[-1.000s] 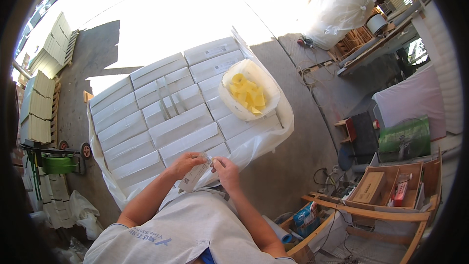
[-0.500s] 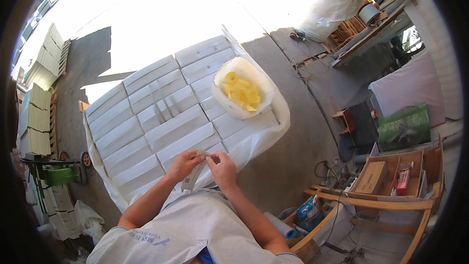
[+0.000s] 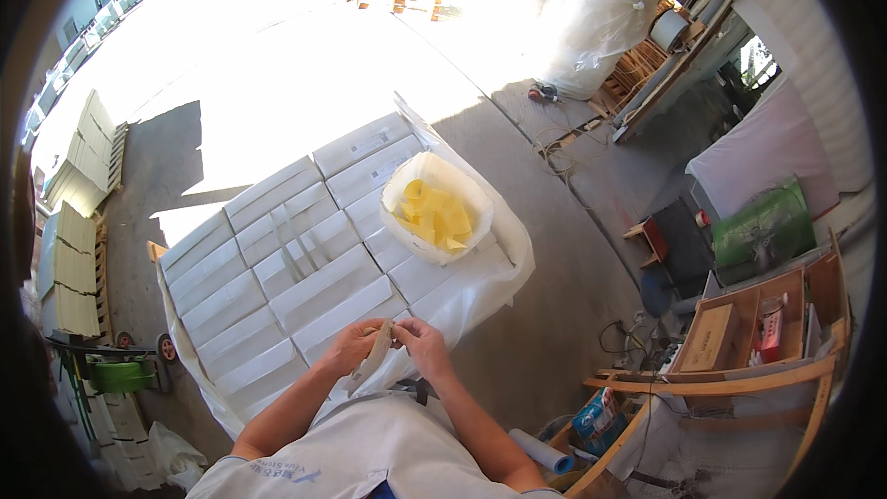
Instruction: The person repeatedly picks yellow labels from a white container and applies them to the top of white boxes arranged on a pallet. The person smooths each label onto the box surface after placement.
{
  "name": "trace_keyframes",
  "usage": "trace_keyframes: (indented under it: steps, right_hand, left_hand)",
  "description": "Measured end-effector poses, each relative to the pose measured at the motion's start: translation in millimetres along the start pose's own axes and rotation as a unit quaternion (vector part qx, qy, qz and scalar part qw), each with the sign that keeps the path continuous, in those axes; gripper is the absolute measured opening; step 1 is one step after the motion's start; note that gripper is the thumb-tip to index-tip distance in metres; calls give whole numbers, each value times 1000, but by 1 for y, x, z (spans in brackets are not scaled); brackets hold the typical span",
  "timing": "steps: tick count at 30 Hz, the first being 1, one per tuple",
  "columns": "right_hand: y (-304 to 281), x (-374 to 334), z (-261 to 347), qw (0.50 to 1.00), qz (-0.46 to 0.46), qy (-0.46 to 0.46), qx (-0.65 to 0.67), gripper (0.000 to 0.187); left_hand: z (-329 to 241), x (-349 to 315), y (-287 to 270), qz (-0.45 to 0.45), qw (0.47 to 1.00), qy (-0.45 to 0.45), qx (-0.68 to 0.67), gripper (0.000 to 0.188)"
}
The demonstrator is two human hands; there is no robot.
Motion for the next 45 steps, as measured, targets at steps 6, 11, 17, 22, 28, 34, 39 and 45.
trace_keyframes:
  steps: [6, 11, 17, 22, 28, 34, 39, 45]
  right_hand:
    - [-12, 17, 14, 997, 15, -52, -57, 26]
    - [-29, 32, 18, 998, 18, -22, -53, 24]
    - [-62, 51, 17, 996, -50, -72, 17, 16]
    - [-132, 79, 14, 937, -259, -138, 188, 19]
    - [-223, 59, 27, 849, -403, -178, 292, 28]
    - [-218, 21, 33, 884, -386, -141, 222, 23]
    - [-184, 14, 12, 910, -333, -107, 222, 13]
    - [-155, 10, 2, 948, -247, -100, 175, 14]
  left_hand:
    - [-21, 10, 9, -78, 983, 68, 153, 25]
    - [-32, 28, 16, -53, 994, 2, 97, 27]
    - [-49, 61, 25, -57, 990, 19, 125, 26]
    - [-77, 99, 13, -149, 980, 63, 116, 26]
    - [-108, 195, -31, -301, 923, 132, 199, 26]
    - [-126, 266, -45, -311, 854, 145, 391, 30]
    - [-129, 246, -28, -361, 796, 254, 413, 31]
    - [-23, 146, -25, -148, 913, 39, 378, 31]
Point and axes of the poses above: each hand's wrist, its own x-axis towards the middle knuckle, its own y-axis out of the palm, z = x × y, the point moved 4 cm from there along x, towards the middle knuckle, and after that the axes turned 4 degrees about x, right-handed, at the moved point
